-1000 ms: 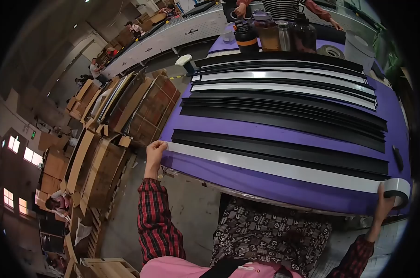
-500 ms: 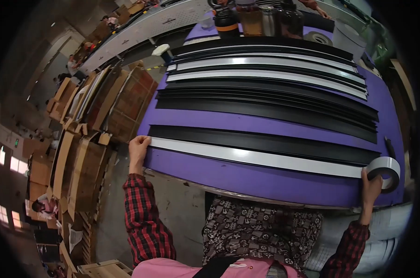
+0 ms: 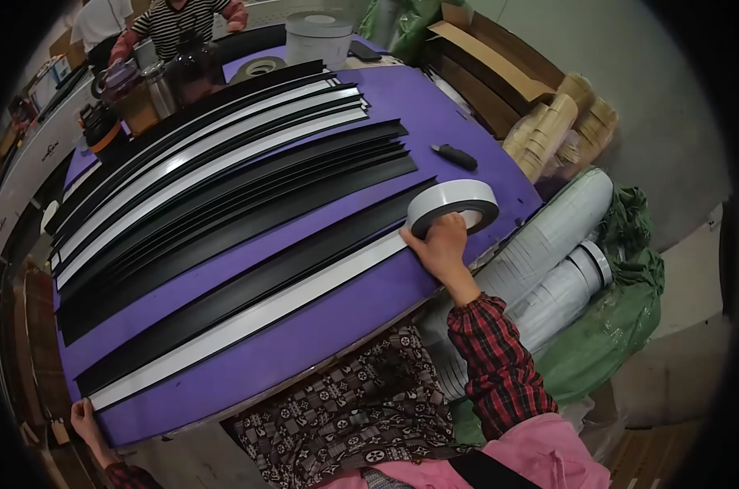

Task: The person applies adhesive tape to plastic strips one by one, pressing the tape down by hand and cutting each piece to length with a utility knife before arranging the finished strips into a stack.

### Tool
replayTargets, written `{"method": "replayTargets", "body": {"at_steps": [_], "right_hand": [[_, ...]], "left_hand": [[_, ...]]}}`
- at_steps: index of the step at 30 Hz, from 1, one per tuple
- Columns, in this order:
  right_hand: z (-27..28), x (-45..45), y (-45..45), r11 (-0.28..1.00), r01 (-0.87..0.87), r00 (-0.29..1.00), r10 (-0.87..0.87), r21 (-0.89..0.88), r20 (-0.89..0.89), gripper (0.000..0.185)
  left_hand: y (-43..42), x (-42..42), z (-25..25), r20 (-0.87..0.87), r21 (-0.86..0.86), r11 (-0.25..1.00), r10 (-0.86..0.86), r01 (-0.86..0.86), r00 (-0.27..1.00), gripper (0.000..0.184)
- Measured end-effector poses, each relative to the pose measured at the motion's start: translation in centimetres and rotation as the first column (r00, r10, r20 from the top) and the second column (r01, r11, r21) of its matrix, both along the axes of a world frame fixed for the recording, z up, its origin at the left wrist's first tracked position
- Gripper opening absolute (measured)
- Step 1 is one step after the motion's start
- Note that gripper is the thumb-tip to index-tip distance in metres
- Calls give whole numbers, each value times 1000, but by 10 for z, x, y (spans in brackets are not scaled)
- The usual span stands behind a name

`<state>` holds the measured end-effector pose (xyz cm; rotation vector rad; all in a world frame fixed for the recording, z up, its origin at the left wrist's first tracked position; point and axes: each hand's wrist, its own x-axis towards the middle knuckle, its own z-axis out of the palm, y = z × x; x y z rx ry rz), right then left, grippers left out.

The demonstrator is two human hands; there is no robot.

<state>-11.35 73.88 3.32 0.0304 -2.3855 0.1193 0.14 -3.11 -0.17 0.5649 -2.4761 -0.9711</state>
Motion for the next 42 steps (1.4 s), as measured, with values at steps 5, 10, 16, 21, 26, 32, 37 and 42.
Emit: {"method": "replayTargets", "body": {"at_steps": [5,10,16,21,26,32,37,42], "right_hand": [[4,-1,0,975,-39,999,46,-220,28,40],[-3,-3,-1,991,-2,1000,5,-137,21,41],[3,0,-5,999,29,997,-28,-26,70,40],[13,3,-2,998,3,978,11,-69,209,45],[31,9,-16,240,-382,902,308,-892,-303,48],[54,-16,26,-256,-487,867,-27,-835,-497,23],[33,-27,115,684,89,971,-221,-724,-90,46],[20,-28,129,945,258,964,-240,-200,114,47]], "left_hand": [[7,-4,0,11,-72,997,33,-32,999,21],[10,-3,6,-3,-55,998,12,-12,1000,21],[31,-11,22,177,-382,876,383,-295,907,25],[169,-65,51,-228,-449,884,31,-133,973,24],[489,-109,83,-155,-544,446,-886,711,437,19],[618,-144,48,-7,-588,277,-941,759,338,35],[618,-145,47,155,-586,190,-928,788,338,41],[618,-145,47,185,-601,180,-917,779,354,38]]}}
